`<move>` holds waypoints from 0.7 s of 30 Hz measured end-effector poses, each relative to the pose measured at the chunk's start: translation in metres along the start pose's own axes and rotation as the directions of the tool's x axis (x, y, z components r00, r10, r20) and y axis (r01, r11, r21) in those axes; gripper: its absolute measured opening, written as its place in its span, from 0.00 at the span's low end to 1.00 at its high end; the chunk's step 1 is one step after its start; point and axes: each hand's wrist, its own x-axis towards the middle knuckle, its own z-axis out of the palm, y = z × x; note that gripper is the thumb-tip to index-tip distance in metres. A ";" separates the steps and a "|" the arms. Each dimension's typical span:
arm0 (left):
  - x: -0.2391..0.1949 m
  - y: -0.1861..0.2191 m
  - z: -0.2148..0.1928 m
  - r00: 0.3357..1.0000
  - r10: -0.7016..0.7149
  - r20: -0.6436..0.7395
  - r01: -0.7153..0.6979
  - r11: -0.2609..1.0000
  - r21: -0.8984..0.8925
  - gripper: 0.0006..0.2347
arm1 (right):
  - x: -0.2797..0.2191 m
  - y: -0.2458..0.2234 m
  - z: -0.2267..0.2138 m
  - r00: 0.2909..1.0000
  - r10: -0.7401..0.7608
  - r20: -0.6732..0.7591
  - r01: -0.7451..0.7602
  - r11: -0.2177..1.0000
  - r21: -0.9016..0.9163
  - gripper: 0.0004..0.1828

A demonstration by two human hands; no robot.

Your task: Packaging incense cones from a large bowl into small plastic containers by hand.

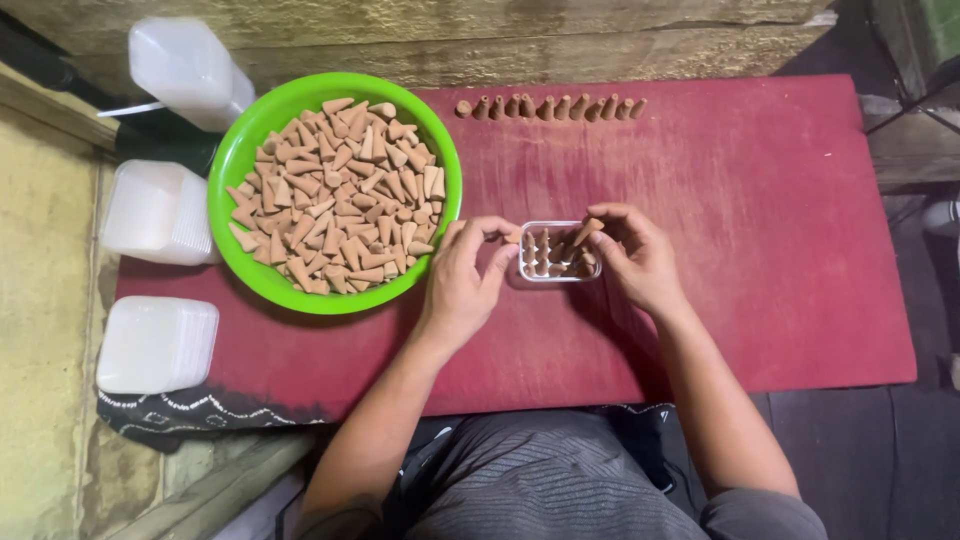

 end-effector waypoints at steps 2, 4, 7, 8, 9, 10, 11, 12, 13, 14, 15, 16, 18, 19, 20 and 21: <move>-0.003 0.000 0.011 1.000 -0.018 0.019 0.018 1.000 -0.015 0.07 | -0.002 0.009 0.000 1.000 -0.008 -0.004 0.008 1.000 -0.028 0.18; -0.004 -0.003 0.022 0.999 -0.037 0.034 0.038 0.999 -0.028 0.08 | -0.002 0.009 0.002 1.000 -0.018 -0.004 0.018 0.998 -0.056 0.19; -0.005 -0.014 0.038 0.998 0.030 0.059 -0.028 0.999 -0.034 0.05 | 0.001 -0.002 0.006 0.997 -0.077 -0.010 0.074 0.983 -0.169 0.14; -0.004 -0.019 0.043 0.997 0.052 0.050 -0.051 0.999 -0.018 0.05 | 0.003 -0.003 0.006 0.993 -0.120 -0.003 0.116 0.961 -0.251 0.13; -0.003 -0.025 0.047 0.996 0.075 0.043 -0.075 0.997 -0.002 0.04 | 0.004 -0.005 0.005 0.987 -0.162 0.005 0.155 0.931 -0.332 0.11; -0.003 -0.031 0.051 0.996 0.076 0.044 -0.076 0.997 -0.004 0.04 | 0.005 -0.004 0.007 0.987 -0.162 0.003 0.154 0.930 -0.332 0.11; -0.004 -0.037 0.054 0.992 0.115 0.043 -0.117 0.992 0.051 0.04 | 0.006 -0.002 0.008 0.983 -0.186 0.003 0.175 0.920 -0.351 0.11; -0.003 -0.044 0.058 0.987 0.153 0.044 -0.157 0.982 0.106 0.03 | 0.008 -0.001 0.010 0.978 -0.209 0.004 0.196 0.908 -0.370 0.11; -0.004 -0.046 0.059 0.987 0.153 0.045 -0.157 0.982 0.105 0.03 | 0.008 0.000 0.011 0.978 -0.209 0.003 0.195 0.908 -0.371 0.11; -0.004 -0.048 0.061 0.986 0.155 0.058 -0.162 0.979 0.127 0.03 | 0.009 0.001 0.012 0.974 -0.227 0.015 0.215 0.895 -0.391 0.11; -0.004 -0.051 0.062 0.985 0.157 0.071 -0.166 0.975 0.148 0.03 | 0.009 0.002 0.013 0.969 -0.245 0.026 0.234 0.882 -0.410 0.12; -0.005 -0.052 0.062 0.985 0.157 0.072 -0.166 0.975 0.147 0.03 | 0.009 0.003 0.014 0.969 -0.244 0.025 0.233 0.882 -0.411 0.12; -0.006 -0.053 0.060 0.975 0.182 0.123 -0.210 0.940 0.268 0.03 | 0.009 0.006 0.015 0.963 -0.266 0.043 0.261 0.885 -0.386 0.10; -0.004 -0.049 0.058 0.976 0.181 0.125 -0.208 0.941 0.267 0.03 | 0.009 0.007 0.015 0.964 -0.263 0.043 0.259 0.885 -0.386 0.10; -0.002 -0.044 0.055 0.974 0.183 0.131 -0.216 0.926 0.309 0.03 | 0.009 0.009 0.015 0.962 -0.269 0.048 0.266 0.878 -0.397 0.10; 0.000 -0.040 0.052 0.973 0.186 0.137 -0.223 0.909 0.352 0.03 | 0.009 0.010 0.016 0.960 -0.276 0.055 0.274 0.871 -0.407 0.10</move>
